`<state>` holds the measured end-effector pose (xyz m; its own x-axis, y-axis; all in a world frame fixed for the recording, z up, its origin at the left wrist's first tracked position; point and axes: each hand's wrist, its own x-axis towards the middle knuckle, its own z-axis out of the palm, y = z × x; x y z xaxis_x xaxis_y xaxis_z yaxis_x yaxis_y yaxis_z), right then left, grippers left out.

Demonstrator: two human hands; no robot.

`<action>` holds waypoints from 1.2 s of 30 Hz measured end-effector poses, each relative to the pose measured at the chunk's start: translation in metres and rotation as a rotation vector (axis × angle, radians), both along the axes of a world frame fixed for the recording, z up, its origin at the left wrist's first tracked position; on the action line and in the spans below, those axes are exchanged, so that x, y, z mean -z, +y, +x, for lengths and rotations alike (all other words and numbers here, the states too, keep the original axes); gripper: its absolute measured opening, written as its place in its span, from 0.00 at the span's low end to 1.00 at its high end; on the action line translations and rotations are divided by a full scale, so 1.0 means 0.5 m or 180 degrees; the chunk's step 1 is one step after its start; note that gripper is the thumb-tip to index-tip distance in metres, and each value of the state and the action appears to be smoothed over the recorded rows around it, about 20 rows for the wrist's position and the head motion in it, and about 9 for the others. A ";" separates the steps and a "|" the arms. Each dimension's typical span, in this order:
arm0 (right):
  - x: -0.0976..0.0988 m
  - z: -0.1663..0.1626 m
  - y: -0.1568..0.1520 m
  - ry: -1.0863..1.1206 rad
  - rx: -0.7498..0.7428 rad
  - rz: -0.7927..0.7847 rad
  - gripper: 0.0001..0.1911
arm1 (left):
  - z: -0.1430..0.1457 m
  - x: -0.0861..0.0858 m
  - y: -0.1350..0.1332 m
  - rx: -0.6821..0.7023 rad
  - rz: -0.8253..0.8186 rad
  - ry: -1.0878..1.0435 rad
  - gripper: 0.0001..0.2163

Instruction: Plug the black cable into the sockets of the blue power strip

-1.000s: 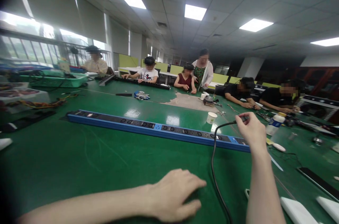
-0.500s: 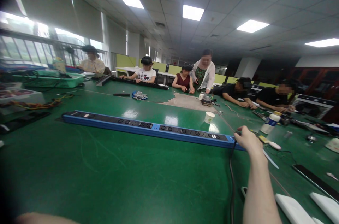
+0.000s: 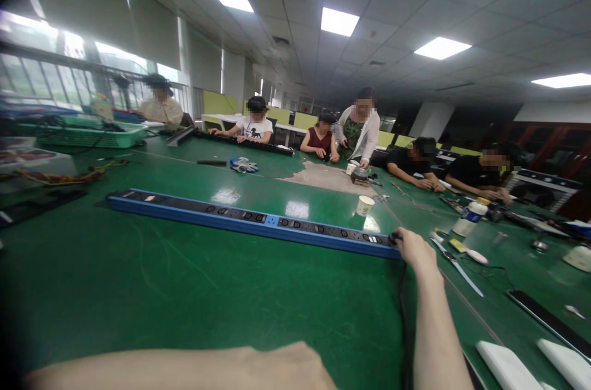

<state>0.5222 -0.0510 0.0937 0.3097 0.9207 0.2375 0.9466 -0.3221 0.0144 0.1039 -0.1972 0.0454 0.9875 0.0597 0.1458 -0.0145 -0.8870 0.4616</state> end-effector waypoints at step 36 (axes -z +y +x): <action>-0.017 0.121 -0.030 0.0562 0.0393 0.1835 0.23 | -0.136 0.100 0.352 -0.3426 0.2052 -0.0873 0.29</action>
<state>0.5827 -0.0662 0.1022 0.4858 0.6142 0.6219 0.8741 -0.3387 -0.3483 0.0360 -0.0210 -0.0046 0.4191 0.6480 0.6360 0.8193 -0.5718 0.0426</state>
